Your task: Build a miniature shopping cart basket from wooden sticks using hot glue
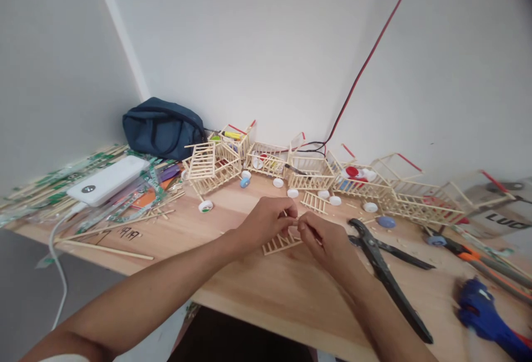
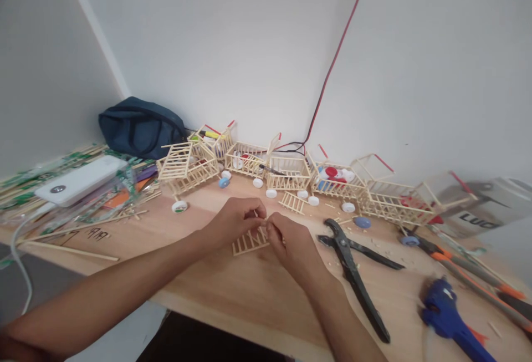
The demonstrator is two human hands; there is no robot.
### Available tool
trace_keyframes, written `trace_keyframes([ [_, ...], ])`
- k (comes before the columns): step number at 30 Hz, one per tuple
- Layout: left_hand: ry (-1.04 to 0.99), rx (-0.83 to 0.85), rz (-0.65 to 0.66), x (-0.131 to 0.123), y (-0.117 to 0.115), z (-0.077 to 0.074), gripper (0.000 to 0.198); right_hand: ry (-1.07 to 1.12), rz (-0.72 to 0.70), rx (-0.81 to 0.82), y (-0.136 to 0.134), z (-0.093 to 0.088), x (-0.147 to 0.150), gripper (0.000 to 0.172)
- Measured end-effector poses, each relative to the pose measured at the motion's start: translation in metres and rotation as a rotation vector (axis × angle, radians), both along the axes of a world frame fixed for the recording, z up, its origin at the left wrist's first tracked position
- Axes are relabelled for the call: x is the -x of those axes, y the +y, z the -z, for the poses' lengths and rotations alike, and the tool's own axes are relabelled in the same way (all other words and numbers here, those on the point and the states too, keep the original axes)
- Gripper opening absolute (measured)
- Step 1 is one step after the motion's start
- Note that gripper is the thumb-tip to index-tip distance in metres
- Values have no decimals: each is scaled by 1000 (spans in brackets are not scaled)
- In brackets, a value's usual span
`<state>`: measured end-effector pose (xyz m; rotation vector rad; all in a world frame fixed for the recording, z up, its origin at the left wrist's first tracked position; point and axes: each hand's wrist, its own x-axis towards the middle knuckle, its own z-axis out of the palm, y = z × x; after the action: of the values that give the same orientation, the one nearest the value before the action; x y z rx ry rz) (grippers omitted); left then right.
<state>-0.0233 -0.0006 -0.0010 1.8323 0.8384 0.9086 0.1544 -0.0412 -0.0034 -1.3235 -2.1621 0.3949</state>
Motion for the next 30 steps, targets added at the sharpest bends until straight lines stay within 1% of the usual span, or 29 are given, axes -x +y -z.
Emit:
trace_keyframes([
  [5,-70,111,48,-2,-3,-4,9,106,31,22,3,1,-3,17],
  [10,-141,111,75,-3,-8,-12,10,209,138,75,8,4,-2,21],
  [12,-146,79,50,-3,-9,-14,6,216,161,60,8,4,-2,23],
  [16,-51,-41,-31,-2,-9,-16,7,222,209,-19,5,-1,-1,36],
  [20,49,-141,-57,-2,-6,-12,6,192,156,23,3,-4,1,33],
  [24,80,-201,-63,-4,-7,-8,11,110,120,10,3,-2,5,39],
  [26,49,-156,-77,-5,-8,-7,9,100,121,-3,4,0,7,42],
  [28,-11,-37,-84,-6,-10,-6,7,113,108,4,4,1,7,44],
  [30,-81,97,-65,-6,-11,-5,8,143,88,26,3,1,7,46],
])
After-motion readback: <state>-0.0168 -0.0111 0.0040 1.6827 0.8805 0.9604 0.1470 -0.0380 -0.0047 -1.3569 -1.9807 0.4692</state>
